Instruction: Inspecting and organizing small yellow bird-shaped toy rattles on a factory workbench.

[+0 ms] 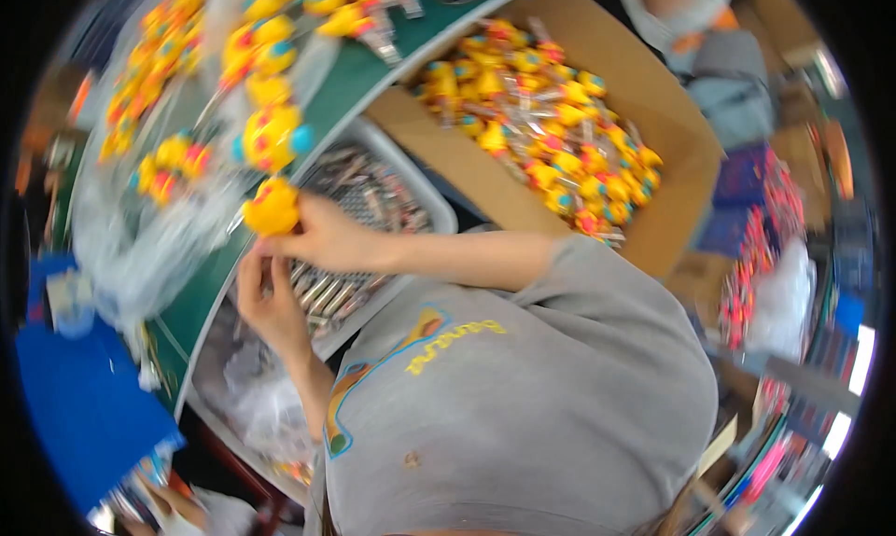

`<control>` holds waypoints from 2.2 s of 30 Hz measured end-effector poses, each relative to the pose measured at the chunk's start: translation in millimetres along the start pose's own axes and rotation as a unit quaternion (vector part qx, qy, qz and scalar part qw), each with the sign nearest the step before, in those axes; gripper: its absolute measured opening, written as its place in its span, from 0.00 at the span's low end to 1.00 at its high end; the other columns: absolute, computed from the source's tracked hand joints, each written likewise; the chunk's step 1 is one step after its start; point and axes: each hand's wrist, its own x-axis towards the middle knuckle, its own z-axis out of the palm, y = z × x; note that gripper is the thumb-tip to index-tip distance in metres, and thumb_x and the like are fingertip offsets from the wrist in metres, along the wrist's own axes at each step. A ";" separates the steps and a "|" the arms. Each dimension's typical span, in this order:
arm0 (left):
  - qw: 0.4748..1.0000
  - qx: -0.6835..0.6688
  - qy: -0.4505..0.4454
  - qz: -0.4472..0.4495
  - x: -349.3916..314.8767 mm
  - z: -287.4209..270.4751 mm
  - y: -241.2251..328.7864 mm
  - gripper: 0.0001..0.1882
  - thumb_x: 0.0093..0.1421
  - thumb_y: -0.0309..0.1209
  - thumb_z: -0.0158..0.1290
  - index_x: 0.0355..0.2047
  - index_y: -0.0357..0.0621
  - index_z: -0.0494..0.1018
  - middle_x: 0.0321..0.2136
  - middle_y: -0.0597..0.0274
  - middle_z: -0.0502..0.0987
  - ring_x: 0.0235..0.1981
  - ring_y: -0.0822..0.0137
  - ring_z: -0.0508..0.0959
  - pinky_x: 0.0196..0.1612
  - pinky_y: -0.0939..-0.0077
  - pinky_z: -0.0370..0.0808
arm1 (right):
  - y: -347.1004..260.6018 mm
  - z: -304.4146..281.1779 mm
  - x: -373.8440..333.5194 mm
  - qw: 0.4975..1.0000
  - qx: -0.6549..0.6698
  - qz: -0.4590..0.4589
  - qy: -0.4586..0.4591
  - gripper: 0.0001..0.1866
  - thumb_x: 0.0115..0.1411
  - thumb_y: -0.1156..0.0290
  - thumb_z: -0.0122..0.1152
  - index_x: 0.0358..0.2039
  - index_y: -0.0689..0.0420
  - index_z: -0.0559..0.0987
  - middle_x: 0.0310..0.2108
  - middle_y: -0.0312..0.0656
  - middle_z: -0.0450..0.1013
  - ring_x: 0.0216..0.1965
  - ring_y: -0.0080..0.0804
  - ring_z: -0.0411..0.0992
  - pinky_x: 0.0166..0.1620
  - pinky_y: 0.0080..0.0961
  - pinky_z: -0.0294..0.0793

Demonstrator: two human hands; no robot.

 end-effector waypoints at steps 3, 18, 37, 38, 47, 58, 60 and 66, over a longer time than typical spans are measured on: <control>0.993 0.089 -0.044 0.065 3.7 16.5 6.0 0.16 0.54 0.23 0.57 0.44 0.35 0.74 0.41 0.56 0.73 0.44 0.63 0.73 0.48 0.73 0.68 | 4.8 -15.9 -11.1 0.996 -0.023 0.012 0.084 0.27 0.57 0.68 0.63 0.53 0.59 0.62 0.41 0.38 0.71 0.42 0.24 0.70 0.46 0.22 0.70; 0.992 -0.012 -0.103 0.077 4.3 17.8 -4.1 0.16 0.60 0.28 0.51 0.48 0.37 0.72 0.45 0.55 0.71 0.49 0.60 0.70 0.54 0.70 0.63 | -19.2 -392.8 -152.5 0.631 0.350 -0.380 0.579 0.13 0.65 0.69 0.41 0.44 0.63 0.66 0.45 0.49 0.67 0.45 0.43 0.70 0.52 0.43 0.74; 0.974 0.182 0.050 0.127 18.0 -20.9 -39.0 0.17 0.53 0.28 0.58 0.44 0.41 0.74 0.43 0.55 0.74 0.44 0.56 0.73 0.46 0.66 0.68 | -27.7 -181.9 116.9 0.639 -0.668 -0.158 0.348 0.19 0.51 0.65 0.59 0.42 0.61 0.70 0.36 0.54 0.71 0.38 0.53 0.71 0.40 0.47 0.71; 0.970 0.197 0.061 0.126 21.1 -23.6 -45.3 0.17 0.53 0.28 0.58 0.44 0.41 0.74 0.43 0.55 0.74 0.44 0.56 0.73 0.46 0.66 0.68 | -27.1 -186.2 118.4 0.646 -0.666 -0.148 0.344 0.19 0.51 0.65 0.58 0.42 0.59 0.70 0.36 0.54 0.72 0.38 0.52 0.72 0.39 0.46 0.72; 0.924 0.348 0.040 0.155 62.2 -19.8 -69.9 0.21 0.54 0.40 0.57 0.45 0.46 0.72 0.36 0.58 0.71 0.41 0.58 0.70 0.43 0.63 0.64 | -60.5 -187.3 97.3 0.968 -0.135 0.021 0.212 0.18 0.57 0.65 0.60 0.43 0.62 0.71 0.25 0.38 0.73 0.19 0.17 0.66 0.23 0.14 0.60; 0.887 0.428 0.118 0.124 96.1 -12.4 -92.0 0.25 0.54 0.46 0.57 0.42 0.37 0.71 0.36 0.50 0.72 0.42 0.50 0.70 0.48 0.52 0.64 | -68.6 -159.4 63.4 0.991 0.107 -0.039 0.075 0.11 0.63 0.68 0.51 0.39 0.63 0.71 0.28 0.40 0.72 0.19 0.18 0.62 0.26 0.17 0.60; 0.895 0.429 0.081 0.091 100.4 -11.2 -92.8 0.26 0.54 0.47 0.57 0.40 0.34 0.71 0.37 0.46 0.72 0.44 0.47 0.70 0.50 0.50 0.63 | -67.8 -150.6 59.9 0.991 0.101 -0.026 0.079 0.12 0.63 0.67 0.50 0.41 0.63 0.70 0.28 0.39 0.71 0.19 0.19 0.62 0.26 0.17 0.61; 0.948 0.304 0.019 0.092 106.3 -11.8 -81.5 0.25 0.53 0.51 0.56 0.36 0.38 0.74 0.38 0.44 0.72 0.45 0.45 0.70 0.53 0.54 0.62 | -62.2 -137.8 50.9 0.993 0.082 -0.016 0.080 0.14 0.64 0.68 0.49 0.46 0.63 0.67 0.28 0.39 0.71 0.20 0.19 0.63 0.27 0.17 0.61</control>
